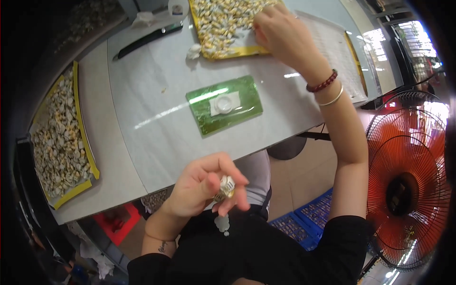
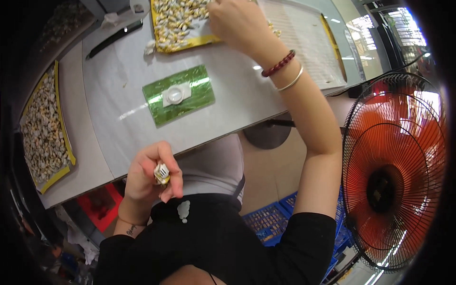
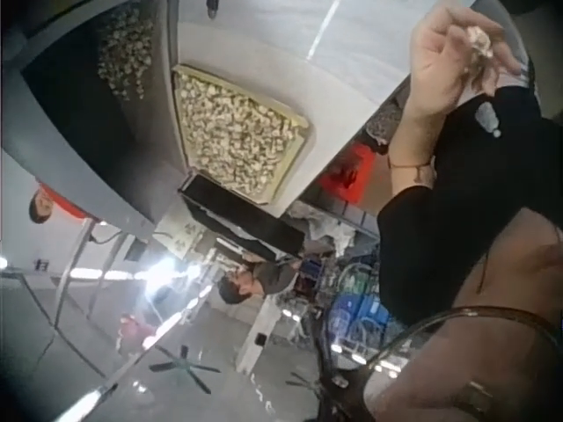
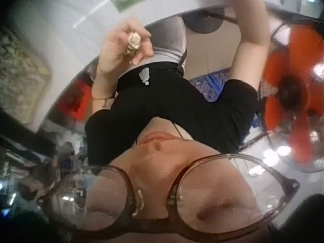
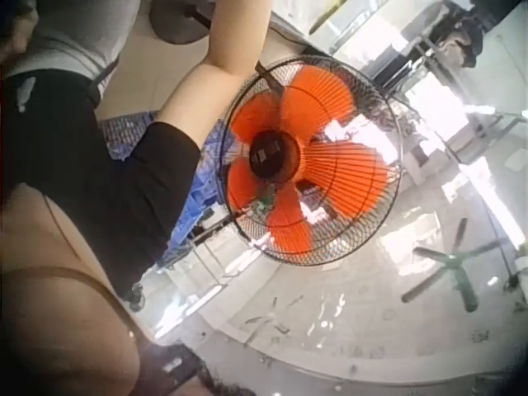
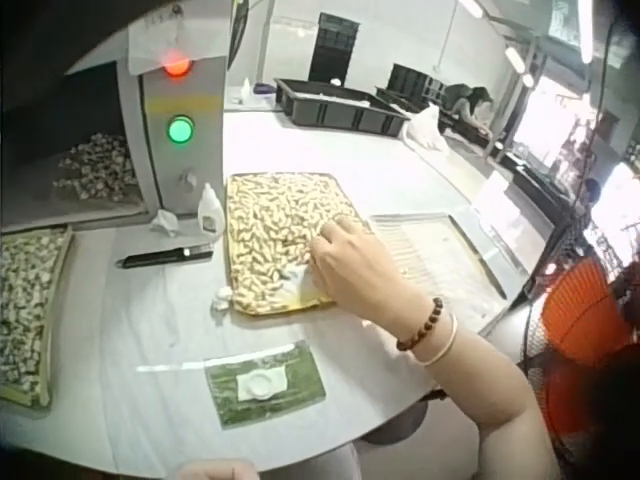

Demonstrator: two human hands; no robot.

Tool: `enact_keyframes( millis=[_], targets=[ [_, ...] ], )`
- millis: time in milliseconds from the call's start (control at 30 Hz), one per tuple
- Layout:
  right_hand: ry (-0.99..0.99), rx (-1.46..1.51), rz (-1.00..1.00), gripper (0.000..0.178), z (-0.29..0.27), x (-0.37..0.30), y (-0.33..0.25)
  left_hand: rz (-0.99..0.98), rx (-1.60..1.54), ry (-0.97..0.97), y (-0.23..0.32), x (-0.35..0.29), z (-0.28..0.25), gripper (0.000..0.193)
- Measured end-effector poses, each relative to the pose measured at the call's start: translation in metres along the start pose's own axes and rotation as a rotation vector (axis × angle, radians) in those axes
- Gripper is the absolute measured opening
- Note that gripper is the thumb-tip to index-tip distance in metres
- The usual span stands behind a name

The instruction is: The person assembles small white components and plastic parts by hand, using an adhesive bottle to apply adhesive and fingertip protectors to handle the parts.

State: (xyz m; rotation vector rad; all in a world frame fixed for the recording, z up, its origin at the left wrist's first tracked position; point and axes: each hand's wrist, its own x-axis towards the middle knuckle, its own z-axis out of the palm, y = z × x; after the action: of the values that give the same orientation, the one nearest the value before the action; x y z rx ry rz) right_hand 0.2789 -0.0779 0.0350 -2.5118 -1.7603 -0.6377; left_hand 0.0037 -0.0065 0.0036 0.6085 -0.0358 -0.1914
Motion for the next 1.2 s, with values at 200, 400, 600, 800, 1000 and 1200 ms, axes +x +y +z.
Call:
enact_keyframes(
  millis=[200,400,600,800,1000,1200],
  targets=[
    [0.027,0.236,-0.007,0.004,-0.002,0.001,-0.002,0.051,-0.020,0.085,0.007,0.000,-0.001,0.042],
    [0.120,0.957,0.262,0.012,-0.025,-0.024,-0.020,0.116,-0.147,0.124,0.008,-0.013,-0.008,0.039],
    [-0.026,1.342,0.386,0.013,-0.051,-0.068,-0.077,0.217,-0.051,0.149,0.007,-0.015,-0.018,0.045],
    [-0.072,1.528,0.499,0.013,-0.047,-0.079,-0.092,0.103,0.018,0.203,0.019,-0.020,-0.017,0.046],
    [0.059,1.168,0.497,0.016,-0.030,-0.076,-0.098,0.154,-0.025,0.191,0.014,-0.018,-0.018,0.045],
    [0.034,0.813,0.144,0.014,-0.032,-0.065,-0.086,0.153,0.041,0.335,0.013,-0.019,-0.011,0.046]
  ],
)
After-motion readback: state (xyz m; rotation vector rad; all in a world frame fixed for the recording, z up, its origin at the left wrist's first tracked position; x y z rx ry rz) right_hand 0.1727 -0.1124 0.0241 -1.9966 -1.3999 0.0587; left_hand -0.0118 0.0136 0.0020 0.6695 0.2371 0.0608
